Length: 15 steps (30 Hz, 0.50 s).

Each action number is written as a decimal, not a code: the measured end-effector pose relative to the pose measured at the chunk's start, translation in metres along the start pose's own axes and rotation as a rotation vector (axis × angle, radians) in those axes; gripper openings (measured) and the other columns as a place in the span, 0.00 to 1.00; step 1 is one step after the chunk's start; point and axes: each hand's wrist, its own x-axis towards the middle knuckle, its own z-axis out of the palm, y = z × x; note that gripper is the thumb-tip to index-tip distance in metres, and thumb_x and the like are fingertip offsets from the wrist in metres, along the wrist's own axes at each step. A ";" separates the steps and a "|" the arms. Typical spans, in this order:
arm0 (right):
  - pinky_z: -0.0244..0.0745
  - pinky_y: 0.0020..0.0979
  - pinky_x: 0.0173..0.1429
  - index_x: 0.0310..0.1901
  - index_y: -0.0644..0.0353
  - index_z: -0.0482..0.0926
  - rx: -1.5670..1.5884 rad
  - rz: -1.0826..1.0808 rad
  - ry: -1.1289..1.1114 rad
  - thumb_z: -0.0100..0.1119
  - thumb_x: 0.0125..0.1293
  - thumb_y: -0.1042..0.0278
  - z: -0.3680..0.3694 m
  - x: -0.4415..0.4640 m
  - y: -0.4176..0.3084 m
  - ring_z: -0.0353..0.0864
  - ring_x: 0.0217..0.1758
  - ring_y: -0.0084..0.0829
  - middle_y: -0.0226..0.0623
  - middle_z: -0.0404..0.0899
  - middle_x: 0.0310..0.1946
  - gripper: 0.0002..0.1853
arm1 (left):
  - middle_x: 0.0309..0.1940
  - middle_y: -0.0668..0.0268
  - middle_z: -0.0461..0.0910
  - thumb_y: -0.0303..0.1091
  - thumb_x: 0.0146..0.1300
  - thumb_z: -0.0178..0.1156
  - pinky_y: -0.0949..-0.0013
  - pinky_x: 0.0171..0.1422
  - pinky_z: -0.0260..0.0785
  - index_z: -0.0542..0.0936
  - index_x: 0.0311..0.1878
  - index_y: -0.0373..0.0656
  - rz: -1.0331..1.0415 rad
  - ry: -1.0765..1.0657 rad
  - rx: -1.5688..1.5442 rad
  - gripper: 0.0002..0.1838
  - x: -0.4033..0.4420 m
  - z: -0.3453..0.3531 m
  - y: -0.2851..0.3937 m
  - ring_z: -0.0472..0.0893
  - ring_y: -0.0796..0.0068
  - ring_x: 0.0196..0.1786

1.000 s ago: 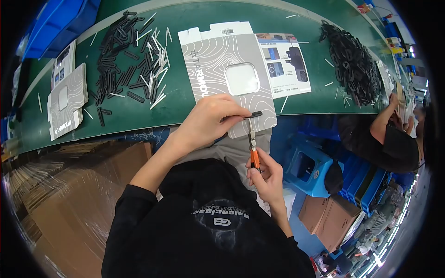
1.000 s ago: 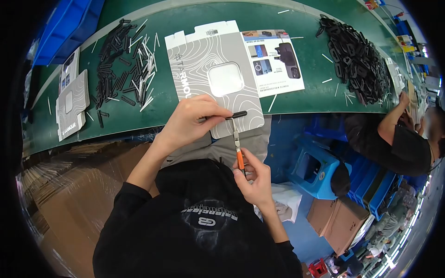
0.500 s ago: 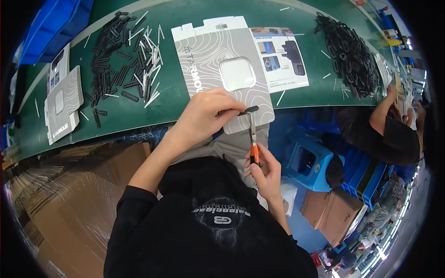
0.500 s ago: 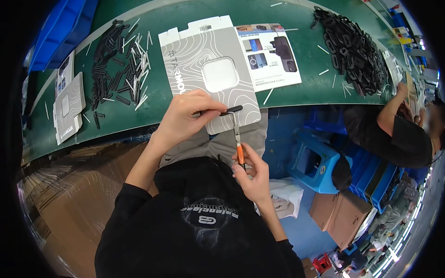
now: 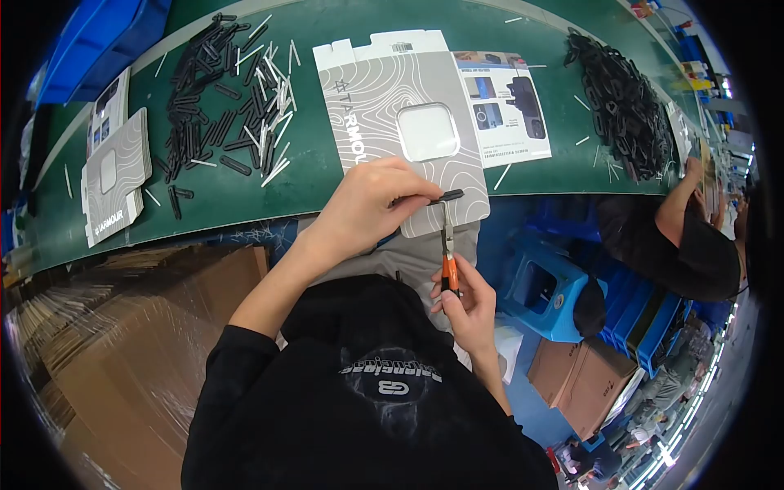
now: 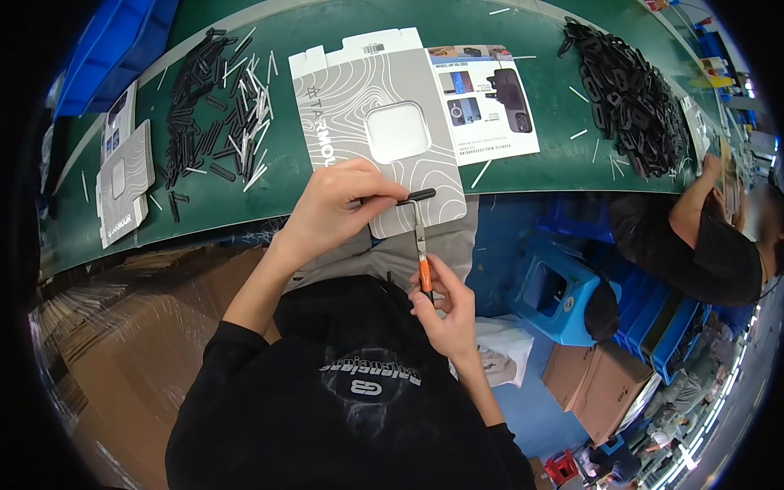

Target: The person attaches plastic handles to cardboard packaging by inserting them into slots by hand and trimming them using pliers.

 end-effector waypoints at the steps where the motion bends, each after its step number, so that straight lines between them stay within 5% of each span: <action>1: 0.84 0.23 0.36 0.76 0.72 0.71 0.007 0.009 0.005 0.63 0.67 0.80 0.002 0.000 0.000 0.84 0.42 0.30 0.49 0.85 0.51 0.34 | 0.32 0.70 0.86 0.18 0.59 0.73 0.73 0.33 0.65 0.94 0.45 0.43 0.003 -0.008 -0.002 0.12 0.000 -0.001 0.000 0.76 0.78 0.31; 15: 0.82 0.25 0.34 0.79 0.70 0.66 0.081 0.011 0.036 0.58 0.71 0.79 0.025 -0.010 0.012 0.82 0.39 0.31 0.51 0.83 0.51 0.34 | 0.32 0.69 0.85 0.17 0.60 0.73 0.73 0.32 0.64 0.94 0.47 0.43 -0.039 -0.047 -0.035 0.14 -0.004 -0.001 -0.001 0.75 0.78 0.29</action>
